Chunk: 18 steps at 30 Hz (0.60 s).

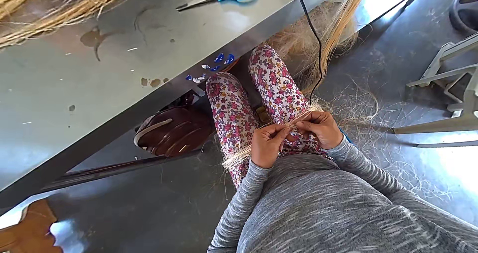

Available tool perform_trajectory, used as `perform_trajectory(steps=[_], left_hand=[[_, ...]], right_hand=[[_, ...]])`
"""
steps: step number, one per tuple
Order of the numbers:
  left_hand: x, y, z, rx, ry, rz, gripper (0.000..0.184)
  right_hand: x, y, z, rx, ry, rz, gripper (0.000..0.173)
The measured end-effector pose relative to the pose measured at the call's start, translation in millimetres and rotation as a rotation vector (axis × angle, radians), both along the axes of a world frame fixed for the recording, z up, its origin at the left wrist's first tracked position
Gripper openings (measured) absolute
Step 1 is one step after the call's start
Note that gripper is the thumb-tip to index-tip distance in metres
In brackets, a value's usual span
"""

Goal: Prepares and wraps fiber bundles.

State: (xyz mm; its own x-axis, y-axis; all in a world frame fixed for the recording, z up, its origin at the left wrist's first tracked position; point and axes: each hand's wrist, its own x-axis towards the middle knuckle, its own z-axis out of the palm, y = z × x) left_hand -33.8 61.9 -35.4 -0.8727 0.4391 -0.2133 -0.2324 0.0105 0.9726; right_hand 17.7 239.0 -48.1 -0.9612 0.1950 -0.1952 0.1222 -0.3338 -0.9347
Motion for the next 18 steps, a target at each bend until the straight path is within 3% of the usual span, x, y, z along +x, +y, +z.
perform_trajectory(steps=[5,9,11,18], left_hand=[[1.7,-3.8,-1.1,0.012,-0.024,0.002,0.013],[2.7,-14.0,-1.4,-0.013,-0.014,-0.055,0.013],[4.2,-19.6,-2.2,-0.021,-0.011,-0.079,0.013],[10.8,-38.0,-3.4,-0.004,-0.076,-0.063,0.016]], right_hand=[[2.7,2.8,-4.0,-0.176,-0.082,0.041,0.016],[2.1,11.2,-9.7,-0.421,-0.104,0.13,0.043],[0.9,15.8,-12.7,-0.501,-0.062,0.148,0.047],[1.9,28.7,-11.9,-0.341,0.132,0.082,0.04]])
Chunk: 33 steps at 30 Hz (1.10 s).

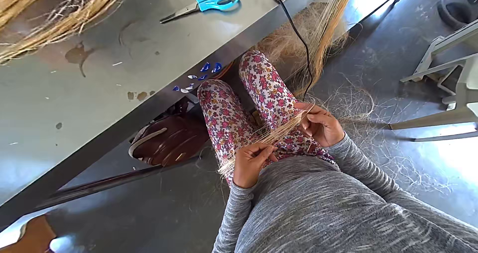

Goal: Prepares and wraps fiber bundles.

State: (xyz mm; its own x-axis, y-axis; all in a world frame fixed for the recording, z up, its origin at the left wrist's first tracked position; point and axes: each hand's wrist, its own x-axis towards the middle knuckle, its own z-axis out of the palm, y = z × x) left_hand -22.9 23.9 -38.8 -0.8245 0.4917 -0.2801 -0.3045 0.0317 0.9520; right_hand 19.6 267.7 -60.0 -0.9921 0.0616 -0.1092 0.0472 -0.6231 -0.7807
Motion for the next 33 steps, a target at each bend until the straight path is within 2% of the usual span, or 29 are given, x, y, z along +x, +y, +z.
perform_trajectory(steps=[11,19,33], left_hand=[[3.6,-18.4,-6.2,-0.015,-0.024,0.023,0.017],[3.2,-28.5,-11.6,-0.045,-0.021,-0.005,0.017],[1.6,-42.1,-11.6,-0.101,0.009,0.007,0.018]], right_hand=[[-2.1,8.4,1.2,0.028,0.097,-0.087,0.035],[-2.5,10.8,6.6,0.113,-0.001,-0.224,0.033],[-4.2,13.5,10.8,0.25,-0.019,-0.297,0.031]])
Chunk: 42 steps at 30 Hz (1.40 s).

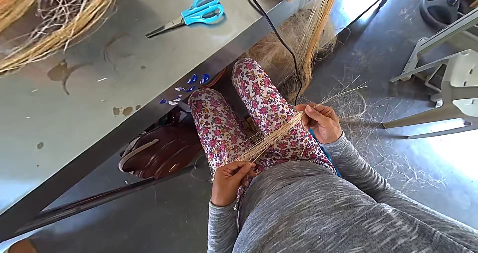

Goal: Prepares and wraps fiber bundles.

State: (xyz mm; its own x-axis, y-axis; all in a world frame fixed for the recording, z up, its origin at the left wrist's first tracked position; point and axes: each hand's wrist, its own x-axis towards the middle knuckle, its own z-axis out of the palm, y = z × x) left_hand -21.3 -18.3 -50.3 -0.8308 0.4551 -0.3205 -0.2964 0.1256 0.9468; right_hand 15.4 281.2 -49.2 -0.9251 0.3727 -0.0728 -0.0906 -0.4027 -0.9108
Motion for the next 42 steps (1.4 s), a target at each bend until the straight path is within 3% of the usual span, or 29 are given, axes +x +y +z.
perform_trajectory(steps=[15,21,25,28,31,36,42], left_hand=[[-5.0,24.5,6.5,0.058,0.032,0.273,0.026],[-20.6,51.9,16.6,0.151,0.122,0.301,0.021],[-29.9,67.2,21.7,0.181,0.21,0.321,0.017],[-28.3,74.8,25.1,0.199,0.228,0.328,0.015],[-24.2,78.6,27.0,0.166,0.274,0.313,0.013],[-13.0,82.4,23.8,0.123,0.423,0.281,0.012],[-5.7,83.8,23.8,0.081,0.424,0.267,0.011]], right_hand=[[-7.8,22.1,4.8,0.072,-0.091,0.0,0.037],[-22.2,42.0,20.4,-0.015,-0.008,-0.019,0.041],[-21.6,38.5,24.9,-0.027,-0.02,0.188,0.041],[-9.9,10.2,25.9,-0.012,-0.186,0.4,0.036],[-3.4,-22.6,29.3,0.059,-0.21,0.504,0.028],[-10.1,-57.1,29.6,0.165,-0.06,0.292,0.018],[-14.8,-68.9,19.6,0.098,-0.005,0.155,0.012]])
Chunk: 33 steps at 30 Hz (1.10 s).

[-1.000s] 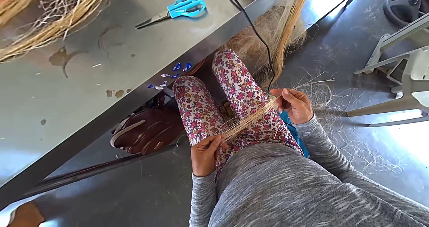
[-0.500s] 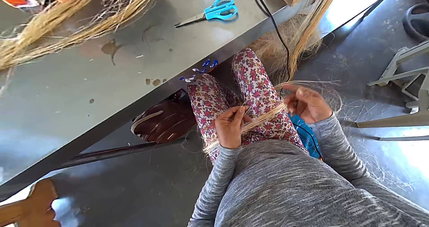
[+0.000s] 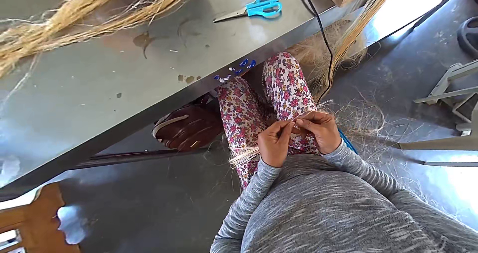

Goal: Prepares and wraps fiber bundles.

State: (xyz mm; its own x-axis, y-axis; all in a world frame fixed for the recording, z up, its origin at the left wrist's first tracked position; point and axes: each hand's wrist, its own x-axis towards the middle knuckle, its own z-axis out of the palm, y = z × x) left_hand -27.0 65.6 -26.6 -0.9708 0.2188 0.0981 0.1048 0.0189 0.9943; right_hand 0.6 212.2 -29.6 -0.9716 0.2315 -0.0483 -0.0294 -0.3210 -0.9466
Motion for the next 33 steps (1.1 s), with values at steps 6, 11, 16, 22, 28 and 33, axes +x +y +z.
perform_trajectory(steps=[6,11,16,22,28,33], left_hand=[[-8.1,-10.2,-3.4,0.12,-0.073,0.003,0.016],[-30.6,-68.9,16.2,0.537,-0.48,0.045,0.041],[-40.2,-177.7,11.7,0.792,-0.464,0.056,0.039],[-28.3,-285.7,0.9,0.739,-0.453,0.418,0.056],[-8.7,-330.2,18.6,0.427,-0.428,0.512,0.051],[11.6,-116.1,178.1,-0.044,-0.631,0.675,0.026]], right_hand=[[2.5,15.2,0.1,-0.197,-0.063,0.085,0.02],[5.3,59.5,2.7,-0.338,-0.111,0.146,0.03],[1.7,116.7,0.4,-0.591,-0.114,0.0,0.04],[-9.2,207.3,-1.5,-0.531,-0.069,-0.394,0.04],[-2.8,328.7,-7.7,-0.321,-0.066,-0.84,0.02],[19.7,405.4,5.6,-0.045,-0.144,-1.047,0.011]])
